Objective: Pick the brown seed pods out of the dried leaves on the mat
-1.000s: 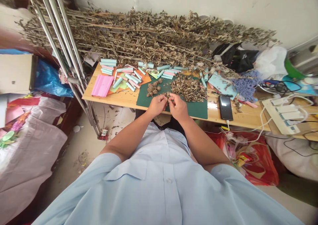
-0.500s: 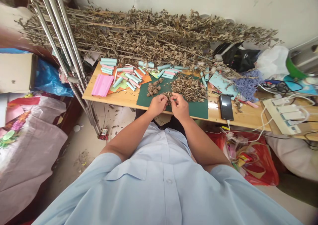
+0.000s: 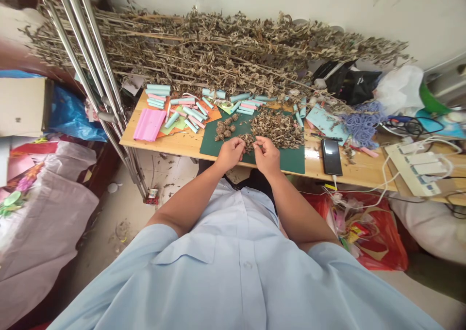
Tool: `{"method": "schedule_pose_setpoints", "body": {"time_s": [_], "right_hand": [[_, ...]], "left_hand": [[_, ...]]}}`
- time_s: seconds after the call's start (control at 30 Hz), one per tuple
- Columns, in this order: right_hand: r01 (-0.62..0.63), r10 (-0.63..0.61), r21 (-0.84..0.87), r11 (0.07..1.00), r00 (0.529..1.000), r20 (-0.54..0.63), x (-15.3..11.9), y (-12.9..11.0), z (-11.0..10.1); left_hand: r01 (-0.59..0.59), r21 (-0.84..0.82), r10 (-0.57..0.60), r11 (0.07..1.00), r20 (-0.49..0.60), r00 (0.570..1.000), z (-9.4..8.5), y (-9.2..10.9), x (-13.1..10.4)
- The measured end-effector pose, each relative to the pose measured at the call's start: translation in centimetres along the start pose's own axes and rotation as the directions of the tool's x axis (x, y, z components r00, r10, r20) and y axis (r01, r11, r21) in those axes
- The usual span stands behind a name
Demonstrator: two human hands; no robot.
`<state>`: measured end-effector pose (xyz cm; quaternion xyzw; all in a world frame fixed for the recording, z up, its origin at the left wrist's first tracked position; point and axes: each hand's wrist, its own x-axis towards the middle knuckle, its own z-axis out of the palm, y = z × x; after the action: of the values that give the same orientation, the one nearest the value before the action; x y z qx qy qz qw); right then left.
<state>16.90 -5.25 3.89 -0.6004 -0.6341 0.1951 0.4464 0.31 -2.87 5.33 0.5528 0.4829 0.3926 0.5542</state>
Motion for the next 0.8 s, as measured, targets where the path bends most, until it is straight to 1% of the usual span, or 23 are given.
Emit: {"method": "schedule_pose_setpoints", "body": {"time_s": [0.2, 0.37, 0.47, 0.53, 0.6, 0.7, 0.8], "right_hand": [[-0.032, 0.032, 0.022, 0.999, 0.999, -0.020, -0.8, 1.3, -0.2], [-0.068, 0.069, 0.038, 0.997, 0.997, -0.018, -1.4, 2.1, -0.4], [-0.083, 0.084, 0.020, 0.996, 0.996, -0.027, -1.7, 2.2, -0.6], [-0.066, 0.066, 0.005, 0.998, 0.997, -0.028, -1.8, 2.1, -0.7], [-0.022, 0.022, -0.009, 1.000, 1.000, -0.014, -1.8, 1.7, -0.8], [0.056, -0.054, -0.046, 0.997, 0.998, 0.036, -1.7, 1.0, -0.6], [0.100, -0.091, -0.125, 0.987, 0.993, 0.079, -1.4, 0.5, -0.1]], "left_hand": [[0.020, -0.035, -0.022, 0.999, -0.053, 0.998, 0.5, -0.8, 0.3], [-0.030, -0.034, 0.028, 0.999, -0.082, 0.996, 0.7, -1.3, 0.4], [-0.022, -0.038, 0.019, 0.999, -0.080, 0.997, 0.7, -1.5, 0.5], [0.005, -0.049, -0.009, 0.999, -0.074, 0.997, 0.7, -1.7, 0.6], [0.019, -0.059, -0.023, 0.998, -0.072, 0.997, 0.7, -1.8, 0.7], [0.005, -0.053, -0.009, 0.999, -0.083, 0.997, 0.7, -2.0, 0.8], [-0.019, -0.045, 0.015, 0.999, -0.090, 0.996, 0.7, -2.0, 0.8]]}}
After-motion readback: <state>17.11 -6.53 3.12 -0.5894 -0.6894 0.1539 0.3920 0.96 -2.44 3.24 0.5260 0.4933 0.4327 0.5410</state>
